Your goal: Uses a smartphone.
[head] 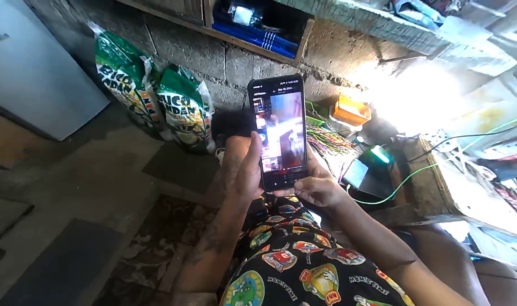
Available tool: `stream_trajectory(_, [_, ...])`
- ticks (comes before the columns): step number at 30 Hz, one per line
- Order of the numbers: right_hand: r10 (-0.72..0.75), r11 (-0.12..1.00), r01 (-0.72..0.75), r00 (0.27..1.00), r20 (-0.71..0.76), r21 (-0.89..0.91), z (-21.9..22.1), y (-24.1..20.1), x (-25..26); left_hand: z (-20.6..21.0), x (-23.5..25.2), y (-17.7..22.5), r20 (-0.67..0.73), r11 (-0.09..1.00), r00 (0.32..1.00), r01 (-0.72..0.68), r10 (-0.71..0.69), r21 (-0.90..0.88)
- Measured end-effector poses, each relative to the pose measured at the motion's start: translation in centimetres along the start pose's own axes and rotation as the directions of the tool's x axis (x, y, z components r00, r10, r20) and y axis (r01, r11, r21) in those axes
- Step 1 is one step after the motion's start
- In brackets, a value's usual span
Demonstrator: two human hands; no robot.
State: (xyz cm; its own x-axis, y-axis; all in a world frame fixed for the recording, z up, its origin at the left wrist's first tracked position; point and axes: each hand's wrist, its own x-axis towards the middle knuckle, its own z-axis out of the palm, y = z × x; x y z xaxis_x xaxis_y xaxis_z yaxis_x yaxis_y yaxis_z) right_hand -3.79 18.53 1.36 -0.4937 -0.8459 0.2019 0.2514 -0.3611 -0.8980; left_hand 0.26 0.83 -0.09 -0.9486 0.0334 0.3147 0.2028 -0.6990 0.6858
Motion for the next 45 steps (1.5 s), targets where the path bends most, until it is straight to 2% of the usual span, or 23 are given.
stream_trajectory(4, [-0.011,0.999,0.011,1.0,-0.006,0.031,0.3,0.0,-0.1,0.3,-0.1,0.0,-0.042,1.0,0.999,0.005,-0.004,0.015])
stream_trajectory(12, [-0.035,0.999,0.036,0.999,-0.014,0.021,0.4,0.1,-0.5,0.1,0.0,-0.5,0.011,0.996,0.997,-0.072,0.071,0.046])
stream_trajectory(15, [-0.045,0.999,0.045,0.999,-0.028,-0.006,0.7,0.1,-0.7,0.2,-0.1,-0.5,0.021,0.998,0.998,-0.059,0.058,0.028])
stream_trajectory(20, [-0.037,0.999,0.034,0.996,-0.08,-0.035,1.1,0.1,-0.8,0.4,-0.2,-0.5,-0.052,0.992,0.996,-0.071,0.077,0.103])
stream_trajectory(28, [-0.042,0.997,0.037,0.994,-0.096,-0.06,1.5,0.2,-0.8,0.1,-0.1,-0.4,-0.076,0.969,0.984,-0.142,0.16,0.2])
stream_trajectory(38, [-0.02,0.998,0.011,0.992,-0.121,-0.069,2.0,-0.2,-0.5,0.5,-0.5,0.0,-0.034,0.976,0.986,-0.154,0.161,0.153])
stream_trajectory(45, [-0.038,0.999,0.037,0.997,-0.062,-0.019,1.7,0.1,-0.5,0.1,-0.4,-0.1,-0.066,0.964,0.978,-0.181,0.196,0.194])
